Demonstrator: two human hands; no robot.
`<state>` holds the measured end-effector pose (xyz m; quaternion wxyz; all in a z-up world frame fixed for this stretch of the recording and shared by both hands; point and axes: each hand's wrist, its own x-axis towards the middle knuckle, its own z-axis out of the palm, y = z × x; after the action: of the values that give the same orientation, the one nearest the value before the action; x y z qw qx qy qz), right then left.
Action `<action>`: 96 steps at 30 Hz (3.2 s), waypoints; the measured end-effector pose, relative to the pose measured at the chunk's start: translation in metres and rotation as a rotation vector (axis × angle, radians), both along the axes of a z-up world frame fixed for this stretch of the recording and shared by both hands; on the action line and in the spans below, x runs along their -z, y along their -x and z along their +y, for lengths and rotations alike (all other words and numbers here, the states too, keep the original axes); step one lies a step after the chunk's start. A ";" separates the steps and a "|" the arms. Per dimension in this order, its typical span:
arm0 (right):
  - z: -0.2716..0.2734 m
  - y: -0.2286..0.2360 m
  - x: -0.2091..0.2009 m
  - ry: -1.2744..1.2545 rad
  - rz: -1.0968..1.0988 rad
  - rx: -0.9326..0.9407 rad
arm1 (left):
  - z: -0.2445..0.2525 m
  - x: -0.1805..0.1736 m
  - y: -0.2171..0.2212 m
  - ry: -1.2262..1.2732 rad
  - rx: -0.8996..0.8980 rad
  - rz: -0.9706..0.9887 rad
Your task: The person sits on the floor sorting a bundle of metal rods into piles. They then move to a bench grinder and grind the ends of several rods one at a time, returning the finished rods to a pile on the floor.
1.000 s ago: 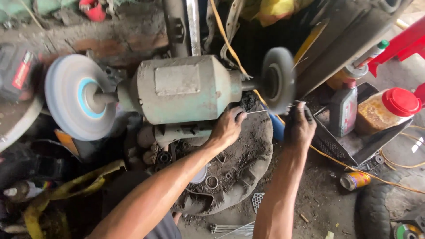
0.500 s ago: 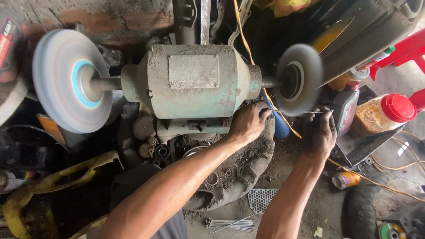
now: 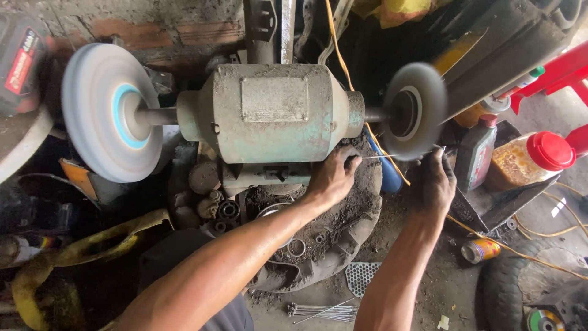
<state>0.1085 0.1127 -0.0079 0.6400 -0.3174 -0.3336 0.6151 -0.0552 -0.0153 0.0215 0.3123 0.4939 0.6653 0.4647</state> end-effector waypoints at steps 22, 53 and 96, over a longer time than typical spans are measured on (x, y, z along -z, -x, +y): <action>-0.012 -0.023 -0.023 0.005 0.096 0.042 | 0.027 0.021 -0.025 -0.199 0.012 0.182; -0.007 0.003 0.005 0.074 -0.038 -0.120 | -0.046 -0.028 0.013 0.177 0.134 0.031; -0.081 0.029 -0.039 0.085 0.044 -0.072 | -0.019 0.019 0.013 -0.023 0.199 0.137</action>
<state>0.0797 0.0319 0.0310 0.6106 -0.3186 -0.3044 0.6580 -0.0687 -0.0347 0.0022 0.3051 0.5916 0.6272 0.4043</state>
